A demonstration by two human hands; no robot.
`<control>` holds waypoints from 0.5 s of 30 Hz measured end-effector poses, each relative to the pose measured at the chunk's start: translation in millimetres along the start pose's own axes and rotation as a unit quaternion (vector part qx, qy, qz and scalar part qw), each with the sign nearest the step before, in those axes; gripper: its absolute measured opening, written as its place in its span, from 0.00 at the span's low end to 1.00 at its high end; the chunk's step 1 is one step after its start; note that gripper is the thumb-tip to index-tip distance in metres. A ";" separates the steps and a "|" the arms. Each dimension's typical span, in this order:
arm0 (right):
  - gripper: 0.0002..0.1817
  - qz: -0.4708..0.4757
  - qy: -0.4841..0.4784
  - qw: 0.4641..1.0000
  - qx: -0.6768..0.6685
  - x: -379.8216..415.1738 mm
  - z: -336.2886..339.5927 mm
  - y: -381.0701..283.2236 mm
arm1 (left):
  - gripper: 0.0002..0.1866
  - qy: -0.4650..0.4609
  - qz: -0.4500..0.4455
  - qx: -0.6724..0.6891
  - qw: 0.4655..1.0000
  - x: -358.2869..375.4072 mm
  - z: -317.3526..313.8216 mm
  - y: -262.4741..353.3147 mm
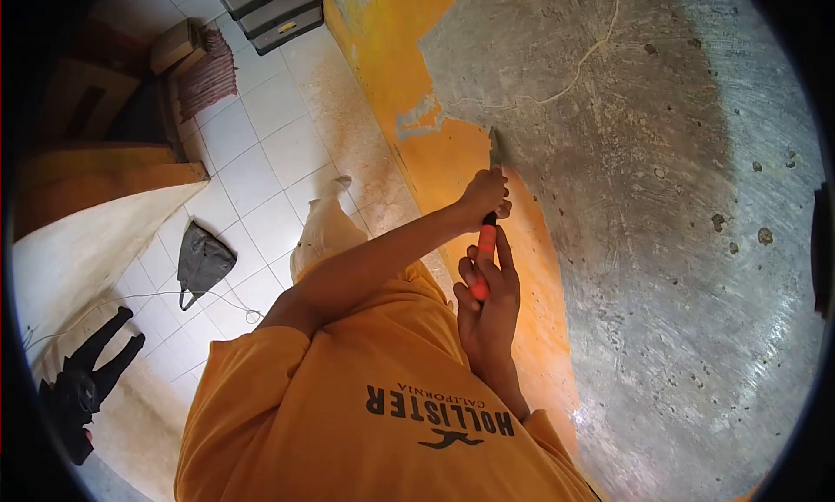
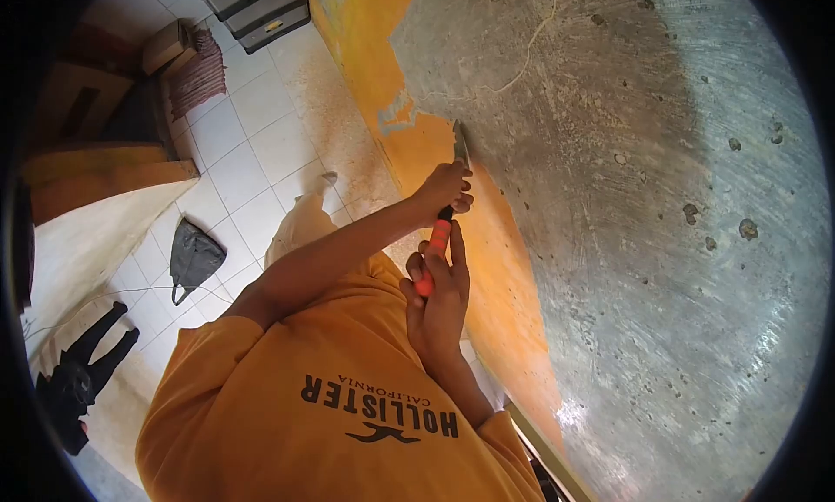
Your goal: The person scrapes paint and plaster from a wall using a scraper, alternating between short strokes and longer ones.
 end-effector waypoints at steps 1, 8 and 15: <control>0.31 0.000 -0.002 1.000 0.004 -5.3 3.5 -0.1 | 0.08 0.035 -0.015 -0.046 0.998 1.4 -3.6 5.6; 0.31 -0.008 0.007 1.000 -0.006 4.1 2.1 -0.6 | 0.11 -0.050 0.029 0.099 0.993 -6.2 10.8 -17.6; 0.33 -0.004 -0.038 0.999 -0.015 -13.1 -9.3 -0.1 | 0.04 -0.053 0.046 0.120 0.990 -20.0 16.0 3.3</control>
Point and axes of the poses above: each hand's wrist, its own x-axis away from the middle knuckle, its own z-axis out of the back of the hand, y = z × x, the point moved 5 cm from there along -x, towards the middle knuckle, and after that the axes turned 3 degrees about -z, right-handed, at the moved point
